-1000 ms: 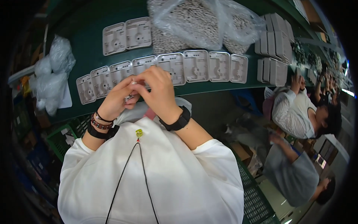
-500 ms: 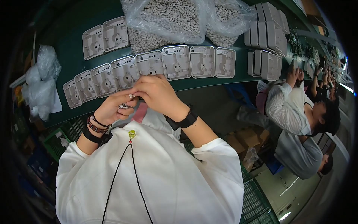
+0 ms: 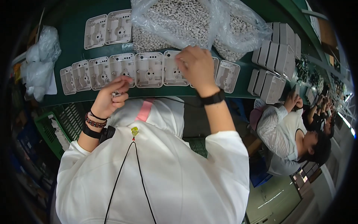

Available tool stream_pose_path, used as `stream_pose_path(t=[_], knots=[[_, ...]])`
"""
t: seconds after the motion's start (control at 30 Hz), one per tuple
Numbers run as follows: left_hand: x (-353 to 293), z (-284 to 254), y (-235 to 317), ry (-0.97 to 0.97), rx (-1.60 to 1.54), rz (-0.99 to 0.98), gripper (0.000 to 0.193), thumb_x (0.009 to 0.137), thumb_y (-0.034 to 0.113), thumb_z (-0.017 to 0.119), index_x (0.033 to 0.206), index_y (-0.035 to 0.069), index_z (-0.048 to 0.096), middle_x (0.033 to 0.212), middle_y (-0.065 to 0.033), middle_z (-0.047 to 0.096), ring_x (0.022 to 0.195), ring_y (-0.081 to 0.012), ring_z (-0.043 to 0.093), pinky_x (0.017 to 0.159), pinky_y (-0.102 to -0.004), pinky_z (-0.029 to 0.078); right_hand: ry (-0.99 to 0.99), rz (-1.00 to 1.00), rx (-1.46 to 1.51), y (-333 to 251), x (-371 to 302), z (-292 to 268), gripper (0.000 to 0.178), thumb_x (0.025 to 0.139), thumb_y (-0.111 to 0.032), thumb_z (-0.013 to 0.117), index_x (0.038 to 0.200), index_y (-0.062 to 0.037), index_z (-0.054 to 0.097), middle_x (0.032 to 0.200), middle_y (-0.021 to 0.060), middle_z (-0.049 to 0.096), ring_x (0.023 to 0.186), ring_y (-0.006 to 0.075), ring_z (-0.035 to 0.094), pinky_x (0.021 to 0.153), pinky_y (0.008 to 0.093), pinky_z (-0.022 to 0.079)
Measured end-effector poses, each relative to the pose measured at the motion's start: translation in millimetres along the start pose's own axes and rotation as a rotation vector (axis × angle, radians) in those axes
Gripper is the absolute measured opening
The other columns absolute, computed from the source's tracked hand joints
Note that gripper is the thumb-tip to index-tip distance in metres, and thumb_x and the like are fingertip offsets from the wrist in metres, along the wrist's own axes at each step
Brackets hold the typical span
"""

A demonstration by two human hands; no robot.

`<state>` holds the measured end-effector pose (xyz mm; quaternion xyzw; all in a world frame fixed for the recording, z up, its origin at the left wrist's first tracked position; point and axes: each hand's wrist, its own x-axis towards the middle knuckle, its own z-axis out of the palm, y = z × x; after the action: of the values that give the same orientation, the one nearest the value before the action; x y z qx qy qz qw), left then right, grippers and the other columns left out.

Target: The person removes plastic bags from a green crate, takes out white plastic housings, and places them on the table. They then pick up small white components from a large bag and insert them into the housings by hand.

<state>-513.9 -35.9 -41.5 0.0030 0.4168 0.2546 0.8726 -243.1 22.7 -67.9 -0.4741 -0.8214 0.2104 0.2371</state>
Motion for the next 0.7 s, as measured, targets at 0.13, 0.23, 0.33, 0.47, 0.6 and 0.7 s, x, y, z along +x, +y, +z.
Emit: stream_pose_path(t=[0.13, 0.23, 0.33, 0.47, 0.6, 0.7], knots=[[-0.3, -20.2, -2.2, 0.09, -0.154, 0.161, 0.019, 0.089, 0.013, 0.037, 0.102, 0.006, 0.048, 0.071, 0.0037, 0.033, 0.047, -0.0022, 0.025, 0.039, -0.0157, 0.017, -0.076, -0.081, -0.318, 53.9, -11.1, 32.5, 0.01, 0.063, -0.014, 0.066, 0.071, -0.0125, 0.061, 0.081, 0.0017, 0.052, 0.081, 0.0208, 0.05, 0.067, 0.0333, 0.037], [-5.7, -16.4, -5.7, 0.144, -0.205, 0.226, 0.018, 0.089, 0.013, 0.036, 0.101, 0.006, 0.047, 0.071, 0.0035, 0.034, 0.046, -0.0022, 0.025, 0.038, -0.0153, 0.018, -0.124, -0.175, -0.391, 65.4, -14.5, 49.7, 0.01, 0.061, -0.015, 0.065, 0.071, -0.0134, 0.061, 0.084, 0.0026, 0.05, 0.085, 0.0221, 0.047, 0.069, 0.034, 0.036], [-7.7, -10.4, -6.1, 0.19, -0.2, 0.27, 0.017, 0.091, 0.014, 0.035, 0.1, 0.006, 0.047, 0.07, 0.0037, 0.034, 0.045, -0.0022, 0.026, 0.036, -0.0146, 0.018, -0.141, -0.235, -0.471, 72.6, -12.8, 58.5, 0.008, 0.061, -0.016, 0.061, 0.069, -0.0146, 0.061, 0.088, 0.0039, 0.047, 0.09, 0.0239, 0.045, 0.074, 0.0358, 0.034], [-6.4, -8.3, -9.8, 0.199, -0.206, 0.265, 0.017, 0.091, 0.014, 0.035, 0.099, 0.006, 0.047, 0.071, 0.0035, 0.035, 0.046, -0.0022, 0.026, 0.036, -0.0146, 0.019, -0.129, -0.291, -0.463, 77.4, -13.6, 58.7, 0.007, 0.061, -0.017, 0.058, 0.066, -0.0154, 0.061, 0.089, 0.0044, 0.048, 0.091, 0.024, 0.044, 0.078, 0.0373, 0.033], [-9.8, -5.0, -8.8, 0.219, -0.177, 0.276, 0.017, 0.09, 0.013, 0.036, 0.098, 0.005, 0.048, 0.072, 0.0029, 0.034, 0.046, -0.0028, 0.025, 0.039, -0.0161, 0.018, -0.135, -0.322, -0.465, 76.6, -12.7, 59.0, 0.007, 0.061, -0.017, 0.058, 0.067, -0.0154, 0.062, 0.09, 0.0052, 0.047, 0.092, 0.0241, 0.044, 0.082, 0.0379, 0.031], [-11.0, -5.3, -8.4, 0.19, -0.156, 0.298, 0.017, 0.089, 0.013, 0.036, 0.099, 0.005, 0.048, 0.072, 0.0028, 0.035, 0.046, -0.0029, 0.025, 0.039, -0.0163, 0.018, -0.16, -0.291, -0.489, 74.4, -13.6, 58.2, 0.008, 0.063, -0.017, 0.058, 0.069, -0.0152, 0.062, 0.092, 0.0054, 0.048, 0.094, 0.0245, 0.044, 0.084, 0.0388, 0.031]])
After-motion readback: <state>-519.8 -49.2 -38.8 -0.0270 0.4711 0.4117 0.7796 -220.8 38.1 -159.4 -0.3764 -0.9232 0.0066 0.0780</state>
